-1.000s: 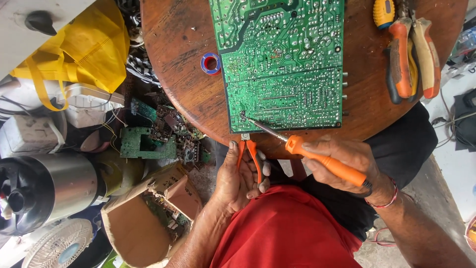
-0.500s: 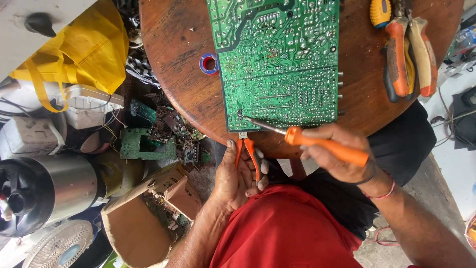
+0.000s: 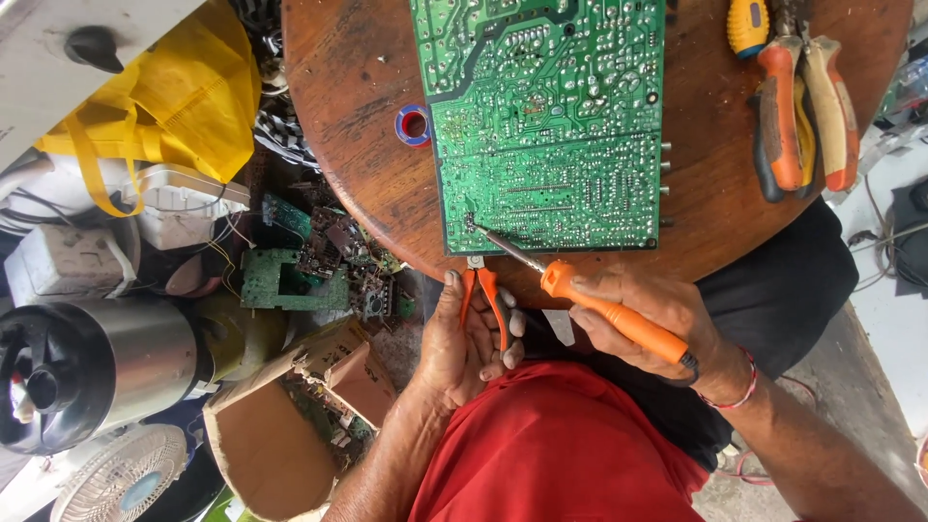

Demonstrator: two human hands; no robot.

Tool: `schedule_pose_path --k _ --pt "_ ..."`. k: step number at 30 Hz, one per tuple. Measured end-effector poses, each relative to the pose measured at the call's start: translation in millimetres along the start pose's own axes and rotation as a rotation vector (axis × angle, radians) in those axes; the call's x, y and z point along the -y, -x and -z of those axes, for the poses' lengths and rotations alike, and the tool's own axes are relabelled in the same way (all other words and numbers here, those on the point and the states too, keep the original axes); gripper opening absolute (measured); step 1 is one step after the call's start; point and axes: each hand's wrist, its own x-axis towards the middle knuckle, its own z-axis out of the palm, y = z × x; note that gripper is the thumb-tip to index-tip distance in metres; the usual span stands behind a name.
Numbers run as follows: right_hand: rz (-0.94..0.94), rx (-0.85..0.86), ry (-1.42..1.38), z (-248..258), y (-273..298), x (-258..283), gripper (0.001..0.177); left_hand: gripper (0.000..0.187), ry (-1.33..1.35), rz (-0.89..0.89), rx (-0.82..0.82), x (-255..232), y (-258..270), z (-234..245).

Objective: The person uses a soldering iron and pliers to work on a green circuit board placed on a wooden table. They repeatedly heat solder joints and use pliers to pull components or wires from the board, flipping it over to access different sides.

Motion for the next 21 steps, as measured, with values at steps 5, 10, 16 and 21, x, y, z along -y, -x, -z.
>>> schedule_pose_path --k 5,10,16,21 --pt "-0.077 -0.046 -0.185 -7.5 -7.7 4.9 0.033 0.079 0.002 0.007 0.008 -0.1 -1.4 0.1" --pt "0.137 0.064 0.029 -2.2 -15.2 15.8 0.031 0.079 0.002 -0.007 0.009 3.2 -3.1 -2.8" --pt "0.209 -0.075 0.063 8.0 0.8 4.8 0.021 0.078 0.02 0.003 0.018 4.6 -2.0 1.2" --pt "0.185 -0.049 0.036 8.3 2.7 -5.4 0.019 0.078 0.031 -0.003 0.031 4.4 0.0 0.4"
